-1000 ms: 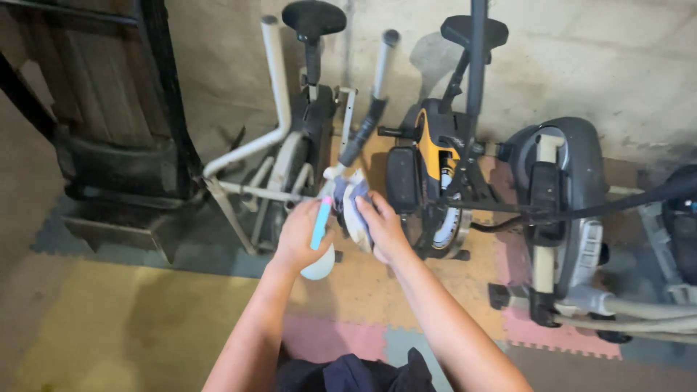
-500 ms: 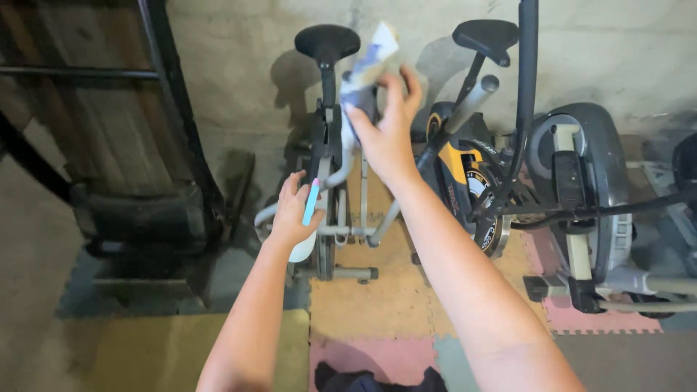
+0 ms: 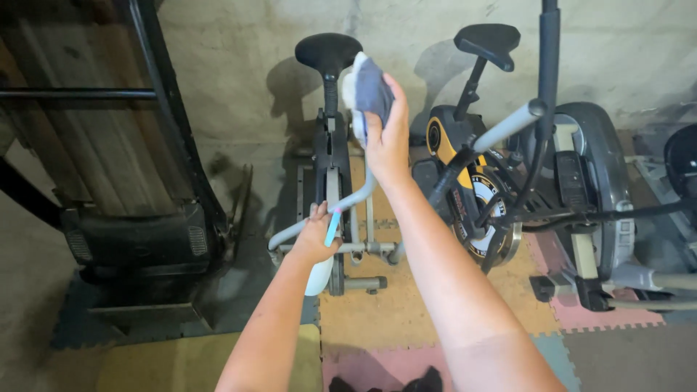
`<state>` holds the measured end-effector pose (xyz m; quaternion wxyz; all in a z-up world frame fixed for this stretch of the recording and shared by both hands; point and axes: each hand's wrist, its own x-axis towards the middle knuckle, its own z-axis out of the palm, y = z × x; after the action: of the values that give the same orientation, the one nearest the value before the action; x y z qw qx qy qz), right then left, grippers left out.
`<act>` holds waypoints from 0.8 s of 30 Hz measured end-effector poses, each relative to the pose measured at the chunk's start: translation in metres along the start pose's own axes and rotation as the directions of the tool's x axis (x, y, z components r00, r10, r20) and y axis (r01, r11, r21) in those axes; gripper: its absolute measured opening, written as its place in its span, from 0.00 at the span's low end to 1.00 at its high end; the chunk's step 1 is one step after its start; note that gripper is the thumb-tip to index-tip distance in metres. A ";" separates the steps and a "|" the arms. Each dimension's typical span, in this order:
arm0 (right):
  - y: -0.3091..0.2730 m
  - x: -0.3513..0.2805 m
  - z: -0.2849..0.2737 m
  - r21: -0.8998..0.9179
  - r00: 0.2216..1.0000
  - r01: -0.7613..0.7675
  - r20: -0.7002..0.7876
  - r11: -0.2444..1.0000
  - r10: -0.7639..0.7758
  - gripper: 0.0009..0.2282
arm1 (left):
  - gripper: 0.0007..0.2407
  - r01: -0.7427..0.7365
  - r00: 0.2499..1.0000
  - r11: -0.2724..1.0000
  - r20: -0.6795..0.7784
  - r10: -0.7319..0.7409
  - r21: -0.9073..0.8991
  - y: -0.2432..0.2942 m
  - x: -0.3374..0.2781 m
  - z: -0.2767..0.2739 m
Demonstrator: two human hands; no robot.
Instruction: The recorder is wiping down various elliptical and exercise machines using a spray bottle and a cloth.
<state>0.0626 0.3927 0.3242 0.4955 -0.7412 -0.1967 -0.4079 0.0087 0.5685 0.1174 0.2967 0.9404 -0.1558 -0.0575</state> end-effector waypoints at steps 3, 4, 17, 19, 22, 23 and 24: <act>0.006 -0.005 0.010 -0.026 0.997 -0.050 -0.063 0.998 0.048 0.23 | 0.31 -0.007 0.999 1.000 0.039 0.007 0.019 -0.003 0.001 0.000; 0.008 -0.007 0.011 -0.025 0.997 -0.058 -0.059 0.998 0.057 0.23 | 0.31 -0.001 0.999 1.000 0.046 0.000 0.018 -0.009 0.000 0.006; 0.086 0.032 0.054 0.005 0.997 -0.065 0.031 0.998 0.065 0.22 | 0.27 0.047 0.993 0.998 -0.112 -0.042 0.043 -0.028 0.041 0.014; 0.096 0.038 0.062 0.034 0.996 -0.062 0.061 0.998 0.059 0.23 | 0.29 0.103 0.990 0.994 -0.101 -0.098 0.047 -0.024 0.047 0.007; 0.101 0.038 0.076 0.078 0.997 -0.062 0.052 0.995 0.058 0.21 | 0.31 0.148 0.986 0.986 -0.084 -0.142 0.076 -0.025 0.054 -0.001; 0.101 0.037 0.079 0.091 0.998 -0.054 0.050 0.994 0.049 0.23 | 0.30 0.173 0.984 0.980 -0.068 -0.167 0.101 -0.026 0.056 -0.004; 0.101 0.036 0.082 0.101 0.998 -0.048 0.049 0.994 0.044 0.25 | 0.30 0.196 0.980 0.973 -0.048 -0.192 0.125 -0.026 0.056 -0.006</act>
<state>0.1874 0.4183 0.2805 0.5374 -0.7285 -0.2117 -0.3684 0.0694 0.5734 0.1063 0.2308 0.9692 -0.0613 -0.0594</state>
